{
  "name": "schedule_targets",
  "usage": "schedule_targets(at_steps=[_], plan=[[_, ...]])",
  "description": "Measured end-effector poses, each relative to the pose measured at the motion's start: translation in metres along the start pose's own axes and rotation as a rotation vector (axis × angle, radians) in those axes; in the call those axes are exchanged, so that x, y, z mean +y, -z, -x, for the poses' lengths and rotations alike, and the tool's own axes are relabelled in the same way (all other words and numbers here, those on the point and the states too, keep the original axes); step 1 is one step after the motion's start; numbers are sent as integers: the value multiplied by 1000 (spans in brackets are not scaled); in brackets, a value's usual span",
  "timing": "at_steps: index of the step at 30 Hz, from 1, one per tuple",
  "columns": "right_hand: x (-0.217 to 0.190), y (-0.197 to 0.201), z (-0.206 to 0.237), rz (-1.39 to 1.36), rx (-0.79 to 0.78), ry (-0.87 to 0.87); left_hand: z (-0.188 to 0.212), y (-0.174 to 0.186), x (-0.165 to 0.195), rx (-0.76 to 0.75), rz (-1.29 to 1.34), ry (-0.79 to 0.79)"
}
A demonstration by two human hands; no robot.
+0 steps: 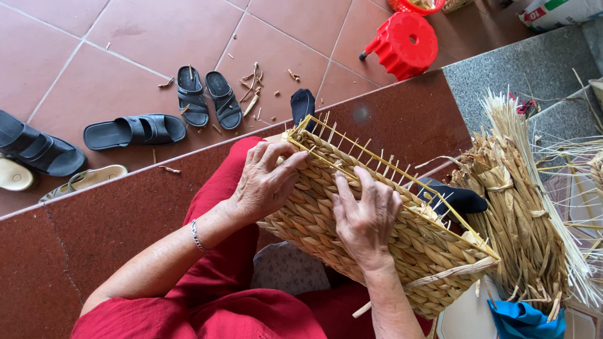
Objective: The person trims the protruding ends of woven straw on a rectangular basket using shears. They rotate the basket to access different edges and cut the excess material flush with the frame.
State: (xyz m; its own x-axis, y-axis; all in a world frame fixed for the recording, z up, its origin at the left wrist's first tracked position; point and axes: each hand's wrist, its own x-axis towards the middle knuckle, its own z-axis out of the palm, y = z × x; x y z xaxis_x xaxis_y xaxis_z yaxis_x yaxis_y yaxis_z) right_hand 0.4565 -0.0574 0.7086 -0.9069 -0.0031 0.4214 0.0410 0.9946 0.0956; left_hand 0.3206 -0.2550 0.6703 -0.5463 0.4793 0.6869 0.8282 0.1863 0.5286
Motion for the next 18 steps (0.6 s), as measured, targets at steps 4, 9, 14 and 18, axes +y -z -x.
schedule_targets(at_steps=[4, 9, 14, 18], plan=[[3, 0, 6, -19, 64, 28, -3, -1, -3, -18, -21, 17], [0, -2, 3, 79, 21, -6, -2, -10, 2, -33, -132, -43], [-3, 2, -7, 67, -56, -41, 1, -17, 1, -83, -201, -57], [-5, 2, -11, 56, -32, -24, 4, -21, -2, -86, -128, -11]])
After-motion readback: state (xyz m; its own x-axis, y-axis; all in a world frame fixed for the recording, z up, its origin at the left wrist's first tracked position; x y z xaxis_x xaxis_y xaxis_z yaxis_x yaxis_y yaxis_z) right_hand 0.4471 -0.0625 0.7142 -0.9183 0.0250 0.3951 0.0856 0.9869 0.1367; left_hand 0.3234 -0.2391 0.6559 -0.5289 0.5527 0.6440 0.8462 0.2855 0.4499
